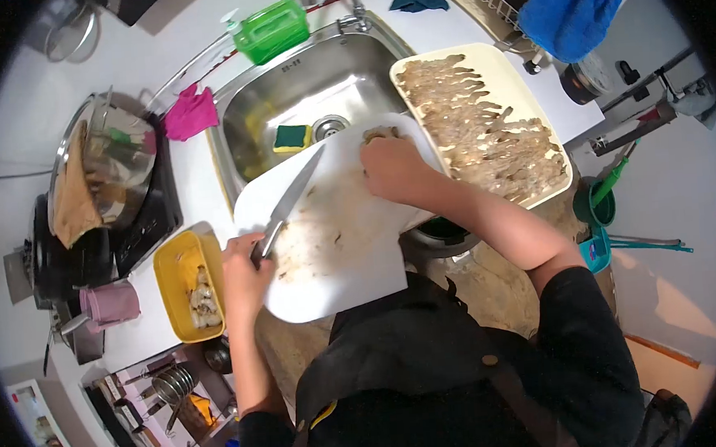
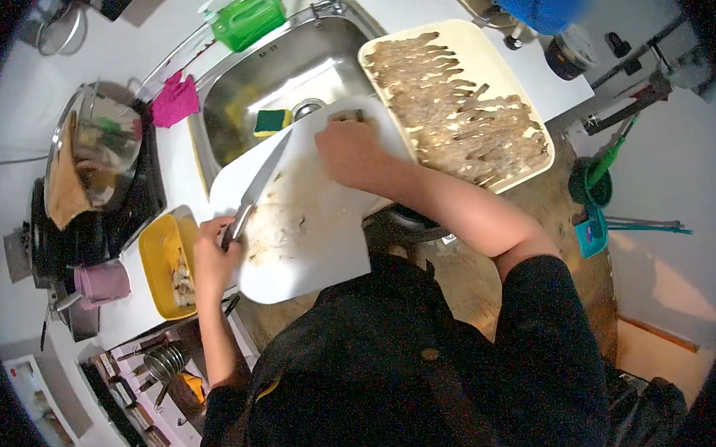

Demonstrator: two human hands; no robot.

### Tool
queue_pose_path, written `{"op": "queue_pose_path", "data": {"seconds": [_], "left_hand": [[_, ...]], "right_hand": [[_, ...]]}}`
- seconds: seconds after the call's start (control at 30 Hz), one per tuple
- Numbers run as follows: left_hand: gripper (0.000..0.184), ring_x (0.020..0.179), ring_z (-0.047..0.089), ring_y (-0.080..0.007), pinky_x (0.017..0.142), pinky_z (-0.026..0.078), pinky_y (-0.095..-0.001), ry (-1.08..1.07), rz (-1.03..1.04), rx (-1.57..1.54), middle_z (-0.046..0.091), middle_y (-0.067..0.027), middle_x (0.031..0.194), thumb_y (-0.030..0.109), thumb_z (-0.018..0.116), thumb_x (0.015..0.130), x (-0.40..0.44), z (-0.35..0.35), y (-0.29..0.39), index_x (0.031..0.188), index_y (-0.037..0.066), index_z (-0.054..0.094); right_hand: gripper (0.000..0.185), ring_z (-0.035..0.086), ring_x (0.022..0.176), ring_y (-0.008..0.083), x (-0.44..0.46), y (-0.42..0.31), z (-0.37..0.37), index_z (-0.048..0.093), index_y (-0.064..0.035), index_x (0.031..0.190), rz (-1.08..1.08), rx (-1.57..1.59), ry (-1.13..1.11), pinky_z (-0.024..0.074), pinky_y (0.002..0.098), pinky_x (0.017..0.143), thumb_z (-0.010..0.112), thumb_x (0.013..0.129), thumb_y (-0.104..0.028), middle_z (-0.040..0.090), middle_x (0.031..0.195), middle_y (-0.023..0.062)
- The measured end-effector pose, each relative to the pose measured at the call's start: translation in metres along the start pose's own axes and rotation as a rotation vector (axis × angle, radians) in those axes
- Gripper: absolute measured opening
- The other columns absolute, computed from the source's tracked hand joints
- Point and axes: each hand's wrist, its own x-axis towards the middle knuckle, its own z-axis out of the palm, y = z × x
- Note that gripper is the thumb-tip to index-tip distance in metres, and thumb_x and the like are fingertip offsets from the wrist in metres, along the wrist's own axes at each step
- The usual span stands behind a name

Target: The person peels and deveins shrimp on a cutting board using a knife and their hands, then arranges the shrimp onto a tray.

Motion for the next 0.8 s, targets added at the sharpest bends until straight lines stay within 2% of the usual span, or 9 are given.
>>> {"op": "queue_pose_path", "data": {"seconds": [0.13,0.27,0.3,0.4,0.43,0.57,0.6,0.67,0.8], "left_hand": [[0.045,0.092,0.057,-0.0401,0.081,0.047,-0.0448,0.005,0.045,-0.056,0.058,-0.0198,0.099,-0.003,0.063,0.066,-0.005,0.009,-0.01,0.11,0.004,0.054],[0.048,0.093,0.056,-0.0437,0.079,0.047,-0.0478,-0.032,0.025,-0.01,0.059,-0.02,0.101,-0.002,0.063,0.065,0.006,0.016,-0.019,0.111,0.006,0.048],[0.048,0.094,0.056,-0.0436,0.079,0.047,-0.0483,-0.032,0.019,-0.025,0.059,-0.02,0.101,-0.002,0.062,0.066,0.008,0.014,-0.019,0.111,0.006,0.048],[0.045,0.095,0.059,-0.0422,0.079,0.047,-0.0484,-0.053,-0.019,-0.157,0.061,-0.0222,0.101,-0.001,0.059,0.07,0.001,0.005,-0.016,0.113,0.005,0.047],[0.044,0.093,0.061,-0.0408,0.078,0.047,-0.0472,-0.088,-0.019,-0.188,0.062,-0.0223,0.099,0.0,0.059,0.072,0.0,0.001,-0.019,0.114,0.005,0.047],[0.044,0.083,0.065,-0.0346,0.074,0.049,-0.041,-0.177,-0.017,-0.5,0.065,-0.0217,0.093,0.01,0.059,0.085,-0.013,-0.021,-0.016,0.126,0.006,0.044],[0.044,0.082,0.065,-0.0335,0.074,0.049,-0.0397,-0.187,-0.005,-0.542,0.065,-0.0211,0.093,0.013,0.058,0.087,-0.016,-0.023,-0.014,0.129,0.007,0.043],[0.046,0.08,0.065,-0.0313,0.072,0.049,-0.0369,-0.21,0.007,-0.622,0.065,-0.02,0.092,0.018,0.056,0.093,-0.027,-0.025,-0.009,0.135,0.009,0.042],[0.046,0.078,0.064,-0.0338,0.075,0.049,-0.0367,-0.313,0.158,-0.457,0.066,-0.0222,0.09,0.018,0.051,0.097,-0.041,-0.021,-0.01,0.142,0.014,0.042]], "right_hand": [[0.016,0.068,0.084,0.0305,0.009,-0.019,0.006,0.07,-0.0054,0.081,0.078,-0.18,-0.052,0.053,0.0431,0.069,0.062,0.076,-0.018,0.068,0.09,0.0182],[0.012,0.066,0.082,0.0369,0.007,-0.025,-0.002,0.069,0.0009,0.077,0.203,-0.197,0.027,0.0541,0.0411,0.069,0.062,0.074,-0.009,0.067,0.086,0.0223],[0.011,0.065,0.079,0.0382,0.006,-0.025,-0.007,0.067,0.0033,0.077,0.198,-0.178,0.042,0.053,0.042,0.07,0.064,0.073,-0.006,0.066,0.08,0.0214],[0.016,0.066,0.089,0.0369,-0.006,-0.028,-0.024,0.069,0.0017,0.084,0.203,-0.032,0.036,0.054,0.0405,0.077,0.062,0.071,-0.005,0.067,0.092,0.0235],[0.015,0.064,0.085,0.0377,-0.016,-0.038,-0.035,0.068,0.0007,0.083,0.218,0.095,0.039,0.052,0.0405,0.075,0.061,0.07,-0.004,0.066,0.088,0.0237],[0.01,0.062,0.072,0.0324,-0.042,-0.055,-0.017,0.065,-0.0023,0.079,0.084,0.434,0.214,0.049,0.0413,0.07,0.061,0.07,-0.001,0.062,0.076,0.0193],[0.009,0.06,0.073,0.0291,-0.05,-0.066,-0.005,0.065,-0.0034,0.077,0.05,0.447,0.328,0.0477,0.0394,0.069,0.06,0.07,0.001,0.059,0.075,0.0161],[0.013,0.058,0.076,0.0261,-0.06,-0.087,0.016,0.065,-0.0058,0.083,0.066,0.518,0.294,0.0463,0.0372,0.068,0.063,0.072,0.0,0.057,0.078,0.013],[0.016,0.055,0.064,0.0161,-0.073,-0.112,0.058,0.065,-0.003,0.087,0.041,0.647,0.325,0.0454,0.0288,0.059,0.067,0.072,0.003,0.059,0.077,0.0085]]}}
